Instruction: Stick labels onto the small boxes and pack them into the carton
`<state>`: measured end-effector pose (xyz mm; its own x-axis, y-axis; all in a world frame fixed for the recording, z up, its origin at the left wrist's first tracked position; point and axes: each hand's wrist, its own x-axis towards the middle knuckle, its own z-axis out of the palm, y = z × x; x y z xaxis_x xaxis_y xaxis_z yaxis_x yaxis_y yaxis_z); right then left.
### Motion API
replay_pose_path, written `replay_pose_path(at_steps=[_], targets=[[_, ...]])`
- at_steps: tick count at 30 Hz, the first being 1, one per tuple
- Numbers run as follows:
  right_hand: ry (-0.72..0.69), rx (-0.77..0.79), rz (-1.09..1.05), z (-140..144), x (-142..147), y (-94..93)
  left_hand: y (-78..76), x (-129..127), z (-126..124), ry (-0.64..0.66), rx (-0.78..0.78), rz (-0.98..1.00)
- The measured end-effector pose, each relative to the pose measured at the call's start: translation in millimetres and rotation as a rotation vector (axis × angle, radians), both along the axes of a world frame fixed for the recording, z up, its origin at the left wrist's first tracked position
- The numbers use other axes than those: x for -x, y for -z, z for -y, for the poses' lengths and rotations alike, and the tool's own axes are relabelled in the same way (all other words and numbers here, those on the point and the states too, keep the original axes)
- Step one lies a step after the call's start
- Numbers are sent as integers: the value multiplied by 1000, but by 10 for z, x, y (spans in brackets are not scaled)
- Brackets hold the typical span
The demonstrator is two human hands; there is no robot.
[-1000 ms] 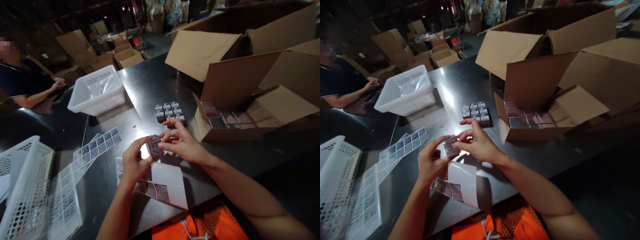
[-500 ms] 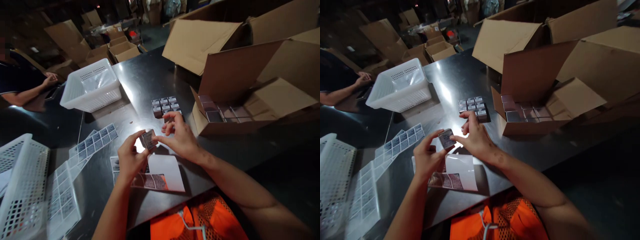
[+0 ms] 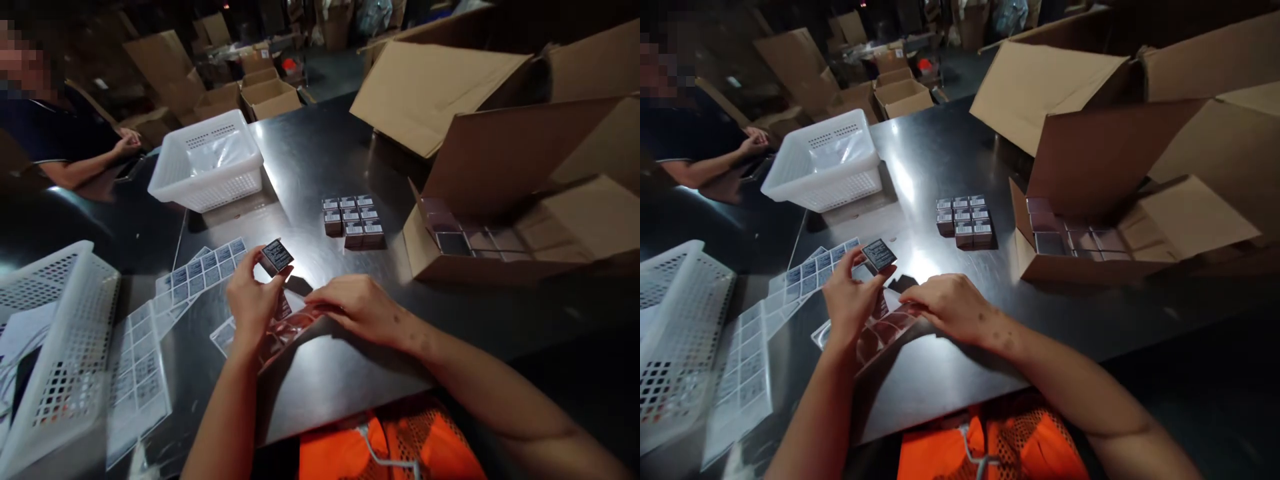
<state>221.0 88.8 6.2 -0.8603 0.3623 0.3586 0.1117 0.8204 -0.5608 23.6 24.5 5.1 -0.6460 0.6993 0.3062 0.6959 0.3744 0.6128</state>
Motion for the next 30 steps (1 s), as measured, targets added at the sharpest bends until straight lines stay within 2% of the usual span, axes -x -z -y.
replay_pose_path(at_steps=[3,7,9,10,11,13,16,18,20,22,30], targets=[[59,-78,-18,38,30,50,18,5,-21,-33,22,-53],[99,-363,-221,121,82,44,49,74,-44,-85,34,-77],[22,-414,-331,148,66,-21,68,126,-53,-60,-5,-38],[-53,-343,-380,149,43,-67,78,147,-56,-39,-36,15],[-126,-204,-431,140,11,-116,87,158,-58,-10,-75,97],[-166,196,-556,88,-60,-202,101,143,-58,89,-160,339],[44,771,-712,-48,-131,-245,111,22,-37,306,-243,738],[139,1010,-688,-131,-140,-222,112,-88,-12,446,-256,898],[161,1129,-604,-176,-131,-191,111,-184,12,553,-267,962],[173,1175,-556,-177,-119,-180,112,-247,28,621,-269,971],[239,1246,-450,-113,-119,-287,155,-276,19,715,-280,910]])
